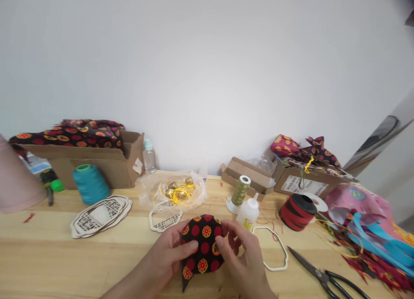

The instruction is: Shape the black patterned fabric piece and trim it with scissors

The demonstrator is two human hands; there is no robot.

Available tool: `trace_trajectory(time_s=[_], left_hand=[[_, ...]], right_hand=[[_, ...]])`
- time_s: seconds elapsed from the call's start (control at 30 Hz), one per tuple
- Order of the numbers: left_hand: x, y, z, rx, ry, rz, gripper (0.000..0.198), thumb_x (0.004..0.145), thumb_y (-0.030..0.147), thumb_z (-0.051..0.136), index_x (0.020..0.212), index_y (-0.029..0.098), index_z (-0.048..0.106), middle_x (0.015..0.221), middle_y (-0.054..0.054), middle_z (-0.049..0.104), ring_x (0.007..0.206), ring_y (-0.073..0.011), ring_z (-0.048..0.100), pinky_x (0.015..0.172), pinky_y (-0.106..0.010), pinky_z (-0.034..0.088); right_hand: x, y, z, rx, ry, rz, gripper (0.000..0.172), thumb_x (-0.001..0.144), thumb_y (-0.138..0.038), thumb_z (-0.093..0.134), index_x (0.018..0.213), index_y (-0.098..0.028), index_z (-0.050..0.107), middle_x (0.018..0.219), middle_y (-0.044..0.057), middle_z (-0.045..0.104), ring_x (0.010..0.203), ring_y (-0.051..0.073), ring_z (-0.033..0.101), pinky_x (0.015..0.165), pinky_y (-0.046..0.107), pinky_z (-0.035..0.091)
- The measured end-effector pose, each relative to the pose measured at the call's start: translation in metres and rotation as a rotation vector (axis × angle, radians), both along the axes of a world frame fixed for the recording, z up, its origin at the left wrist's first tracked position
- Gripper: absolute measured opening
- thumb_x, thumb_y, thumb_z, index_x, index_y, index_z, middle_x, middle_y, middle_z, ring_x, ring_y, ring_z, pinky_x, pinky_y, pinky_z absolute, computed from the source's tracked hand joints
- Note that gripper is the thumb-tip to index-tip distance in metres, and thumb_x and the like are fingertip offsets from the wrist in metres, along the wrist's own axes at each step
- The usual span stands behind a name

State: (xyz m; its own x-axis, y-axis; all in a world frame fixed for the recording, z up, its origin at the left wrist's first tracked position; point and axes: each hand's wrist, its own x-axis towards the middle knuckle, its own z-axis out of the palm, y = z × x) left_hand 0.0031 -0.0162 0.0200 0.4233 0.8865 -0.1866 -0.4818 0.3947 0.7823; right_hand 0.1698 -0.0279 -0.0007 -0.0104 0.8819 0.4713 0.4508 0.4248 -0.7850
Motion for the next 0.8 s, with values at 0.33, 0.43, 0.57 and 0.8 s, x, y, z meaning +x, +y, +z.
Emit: trace_trajectory(time_s=[0.33, 0.43, 0.57, 0.8], left_hand=[[0.004, 0.005, -0.009, 0.075, 0.234, 0.112, 0.034, 0.051, 0.021, 0.077, 0.083, 0.015, 0.069, 0.075, -0.009, 0.073, 0.072, -0.0249, 0.066, 0.07, -0.035, 0.051], [0.006, 0.005, -0.009, 0.08, 0.223, 0.127, 0.034, 0.048, 0.021, 0.078, 0.08, 0.017, 0.069, 0.076, -0.007, 0.073, 0.072, -0.0246, 0.066, 0.07, -0.034, 0.05], [0.008, 0.005, -0.009, 0.137, 0.292, 0.186, 0.032, 0.047, 0.019, 0.078, 0.078, 0.018, 0.07, 0.074, -0.004, 0.074, 0.074, -0.0232, 0.066, 0.07, -0.03, 0.05], [0.004, 0.0, 0.007, -0.117, 0.151, 0.323, 0.031, 0.048, 0.012, 0.078, 0.076, 0.013, 0.065, 0.066, -0.003, 0.071, 0.06, -0.0181, 0.066, 0.053, -0.023, 0.054]], right_hand=[[-0.008, 0.003, -0.003, -0.223, 0.426, 0.093, 0.015, 0.066, -0.029, 0.065, 0.062, -0.015, 0.065, 0.053, 0.0, 0.057, 0.046, 0.011, 0.047, 0.043, 0.021, 0.037], [-0.007, 0.004, 0.0, -0.219, 0.475, 0.096, 0.018, 0.066, -0.033, 0.064, 0.063, -0.016, 0.063, 0.055, 0.001, 0.06, 0.049, 0.013, 0.051, 0.047, 0.023, 0.042], [-0.012, 0.006, 0.0, -0.209, 0.474, 0.054, 0.02, 0.068, -0.036, 0.061, 0.069, -0.016, 0.063, 0.057, 0.001, 0.062, 0.047, 0.012, 0.052, 0.043, 0.022, 0.041], [0.044, -0.014, 0.045, -0.123, 0.102, -0.129, 0.015, 0.069, -0.033, 0.058, 0.065, -0.021, 0.067, 0.062, 0.005, 0.066, 0.056, 0.018, 0.06, 0.045, 0.025, 0.046]])
